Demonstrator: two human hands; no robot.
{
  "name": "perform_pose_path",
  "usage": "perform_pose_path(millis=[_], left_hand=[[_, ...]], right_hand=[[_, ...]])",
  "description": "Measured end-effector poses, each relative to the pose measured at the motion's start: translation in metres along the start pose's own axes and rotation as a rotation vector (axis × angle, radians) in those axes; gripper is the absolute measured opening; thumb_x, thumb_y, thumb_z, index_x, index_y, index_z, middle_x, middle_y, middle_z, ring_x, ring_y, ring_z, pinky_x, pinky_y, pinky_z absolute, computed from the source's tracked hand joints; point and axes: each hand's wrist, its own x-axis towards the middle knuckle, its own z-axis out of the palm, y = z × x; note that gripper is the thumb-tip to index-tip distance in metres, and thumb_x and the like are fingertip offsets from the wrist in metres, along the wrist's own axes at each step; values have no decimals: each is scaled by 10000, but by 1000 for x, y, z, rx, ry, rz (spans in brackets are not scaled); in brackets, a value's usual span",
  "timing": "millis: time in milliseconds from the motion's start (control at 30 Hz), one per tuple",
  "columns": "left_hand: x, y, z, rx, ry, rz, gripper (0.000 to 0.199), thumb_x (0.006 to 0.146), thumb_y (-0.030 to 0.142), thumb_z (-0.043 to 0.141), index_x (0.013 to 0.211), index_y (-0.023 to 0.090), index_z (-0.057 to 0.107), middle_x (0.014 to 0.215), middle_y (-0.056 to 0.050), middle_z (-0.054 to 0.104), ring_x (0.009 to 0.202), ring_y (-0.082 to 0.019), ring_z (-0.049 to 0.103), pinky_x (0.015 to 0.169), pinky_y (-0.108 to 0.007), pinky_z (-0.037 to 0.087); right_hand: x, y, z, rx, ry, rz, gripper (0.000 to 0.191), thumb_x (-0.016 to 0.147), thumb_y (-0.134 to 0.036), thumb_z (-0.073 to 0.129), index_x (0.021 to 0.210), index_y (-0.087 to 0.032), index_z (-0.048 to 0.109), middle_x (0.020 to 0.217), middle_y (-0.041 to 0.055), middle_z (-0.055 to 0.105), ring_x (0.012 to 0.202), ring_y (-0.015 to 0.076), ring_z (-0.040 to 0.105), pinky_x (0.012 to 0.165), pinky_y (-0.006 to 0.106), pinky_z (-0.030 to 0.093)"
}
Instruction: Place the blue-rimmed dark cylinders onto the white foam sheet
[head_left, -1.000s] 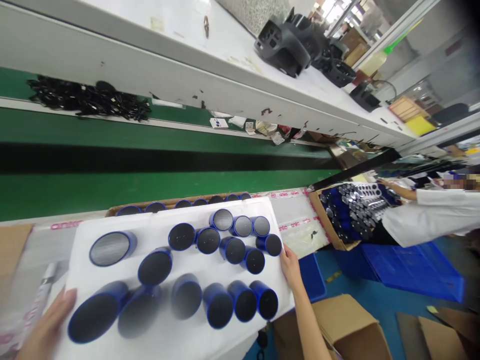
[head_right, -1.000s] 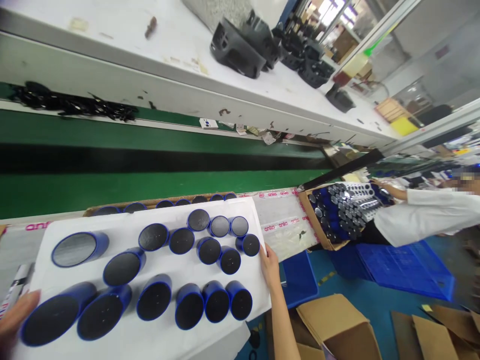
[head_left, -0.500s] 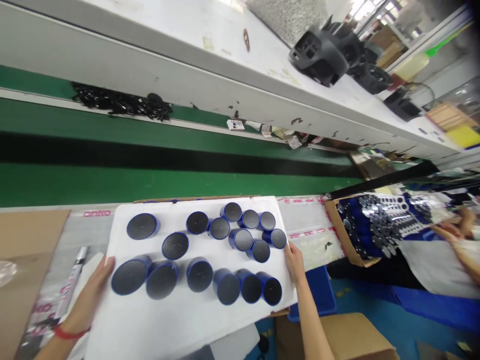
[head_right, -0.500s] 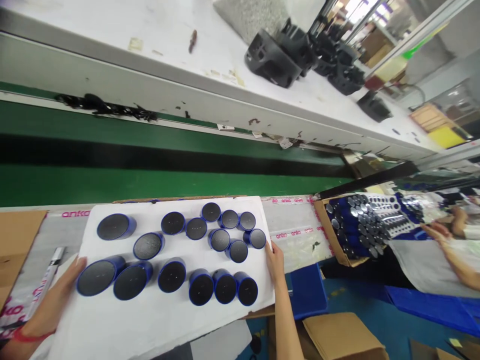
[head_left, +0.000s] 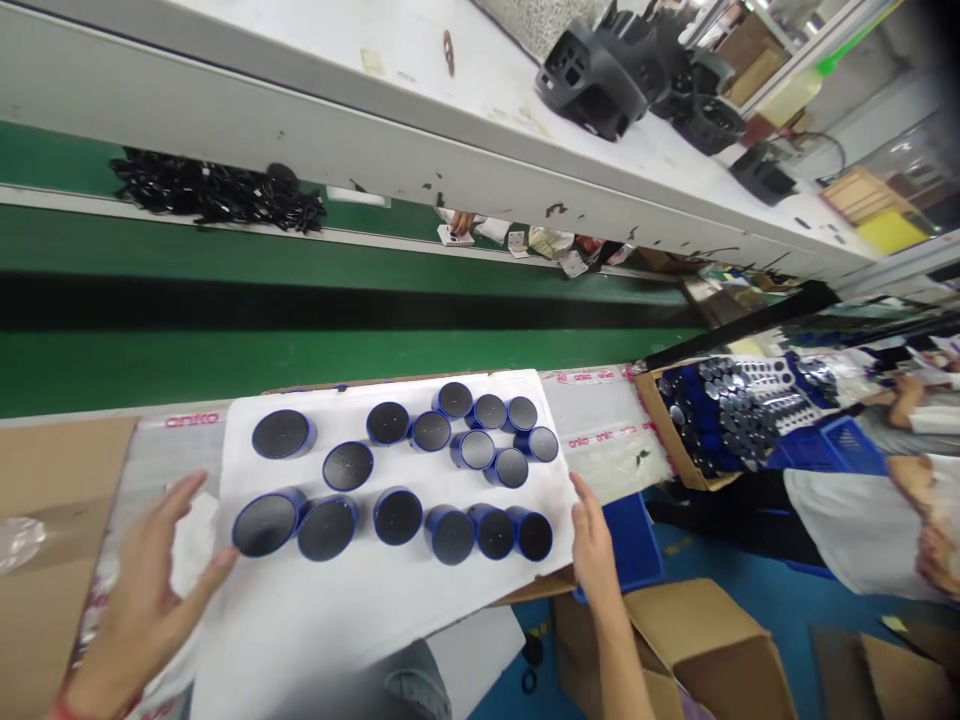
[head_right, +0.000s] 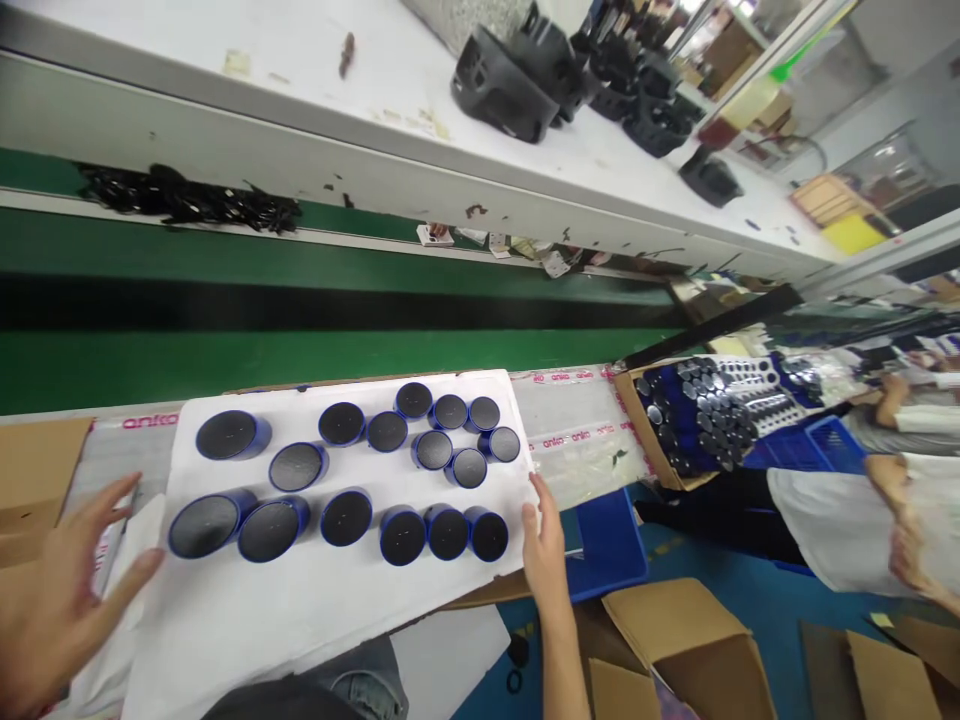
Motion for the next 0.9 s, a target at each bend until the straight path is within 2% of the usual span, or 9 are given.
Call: perform_pose_path(millis=[167,267,367,500,633,700,767,833,900], left_hand=[[1,31,20,171,54,331,813,852,568,534,1518,224,219,1446,-229,378,1313,-477,388,1075,-657,312],[2,38,35,261,47,505,795,835,531,610,1509,293,262,1513,-236,297,1309,-508,383,1038,-650,337],[-3,41,47,342,41,605,659,851,436,649,1451,327,396,1472,-244,383,1208,-478,493,934,-590,412],[-12,51,48,386,81,606,544,850,387,668,1355,239,532,1367,-275,480,1159,-480,510,888,-585,397],[-10,75,40,363,63,626,700,849,491,638,1435,168,433,1406,-328,413,1226,-495,455,945,-614,336],[-3,89,44,346,3,695,780,829,596,613,1474,226,377,1457,-269,416,1284,-448,440,1016,-585,298],[3,99,57,345,-72,771,787,781,665,627,1447,302,419,1497,-175,434,1333,-385,429,1081,-529,263],[7,104,73,363,-109,810,702,778,598,684,1389,308,495,1483,-131,472,1344,-347,438,1103,-503,257],[6,105,86,383,-104,816,571,832,432,702,1350,262,533,1439,-134,519,1319,-326,475,1078,-496,306]], right_hand=[[-45,-26,31,-128,-33,-193,941,787,-815,449,1494,-219,273,1532,186,320,1394,403,345,1057,616,383],[-50,-42,46,-241,-75,-328,1031,671,-818,595,1485,-250,314,1483,204,359,1308,434,426,983,609,434],[-45,-55,57,-349,-87,-470,918,664,-742,685,1425,-294,433,1433,192,400,1219,424,478,939,605,438],[-33,-63,59,-441,-99,-620,719,752,-677,665,1344,-293,531,1416,152,433,1145,337,521,934,530,448],[-30,-56,52,-507,-57,-714,727,788,-723,586,1339,-255,520,1403,136,442,1203,324,485,974,529,428],[-32,-50,51,-535,-21,-738,688,828,-708,546,1336,-245,514,1336,128,492,1176,307,507,959,522,441],[-32,-46,55,-542,23,-765,611,878,-660,516,1312,-230,520,1218,106,557,1073,261,561,906,479,480],[-29,-45,64,-522,72,-793,549,910,-619,498,1282,-217,527,1127,88,589,979,222,586,848,429,513],[-25,-48,75,-492,101,-806,509,928,-590,489,1268,-213,530,1098,83,600,951,209,593,828,411,528]])
